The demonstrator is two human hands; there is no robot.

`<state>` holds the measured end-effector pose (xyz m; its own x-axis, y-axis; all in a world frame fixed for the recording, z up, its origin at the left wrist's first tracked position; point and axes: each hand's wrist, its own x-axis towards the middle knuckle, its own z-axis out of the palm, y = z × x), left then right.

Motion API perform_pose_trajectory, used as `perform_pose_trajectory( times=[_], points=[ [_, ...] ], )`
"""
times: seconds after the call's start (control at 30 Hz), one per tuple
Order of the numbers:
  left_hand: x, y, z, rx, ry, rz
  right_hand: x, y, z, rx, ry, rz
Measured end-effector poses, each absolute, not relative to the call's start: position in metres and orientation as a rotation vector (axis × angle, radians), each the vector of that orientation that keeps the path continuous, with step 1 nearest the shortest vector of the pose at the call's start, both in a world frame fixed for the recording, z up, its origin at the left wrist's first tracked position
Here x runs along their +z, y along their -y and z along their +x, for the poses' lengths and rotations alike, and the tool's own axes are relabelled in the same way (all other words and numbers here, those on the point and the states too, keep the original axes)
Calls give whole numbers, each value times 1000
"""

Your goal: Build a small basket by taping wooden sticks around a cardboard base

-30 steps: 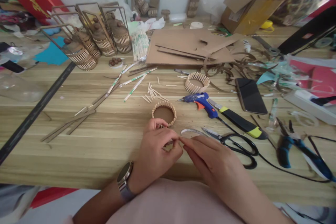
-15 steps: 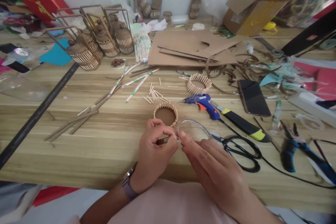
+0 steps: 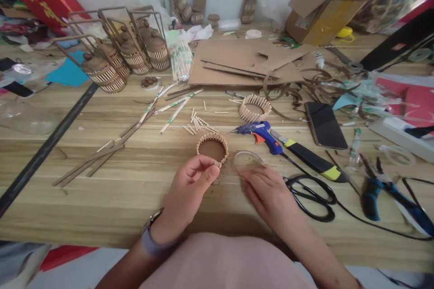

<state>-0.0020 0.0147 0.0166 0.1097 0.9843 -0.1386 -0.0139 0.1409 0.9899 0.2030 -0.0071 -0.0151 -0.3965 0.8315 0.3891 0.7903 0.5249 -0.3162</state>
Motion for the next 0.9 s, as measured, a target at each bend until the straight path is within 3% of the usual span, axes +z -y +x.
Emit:
perform_pose_trajectory(
  times=[0.4,0.7,0.9],
  points=[
    [24,-13,6,833,-1082,1103,-27,45,313,10,2222,-1684],
    [15,-11,13,830,-907,772,-19,38,337,216,2345,-1743],
    [22,-9,14,705,-904,932,0,43,336,200,2054,-1797]
  ],
)
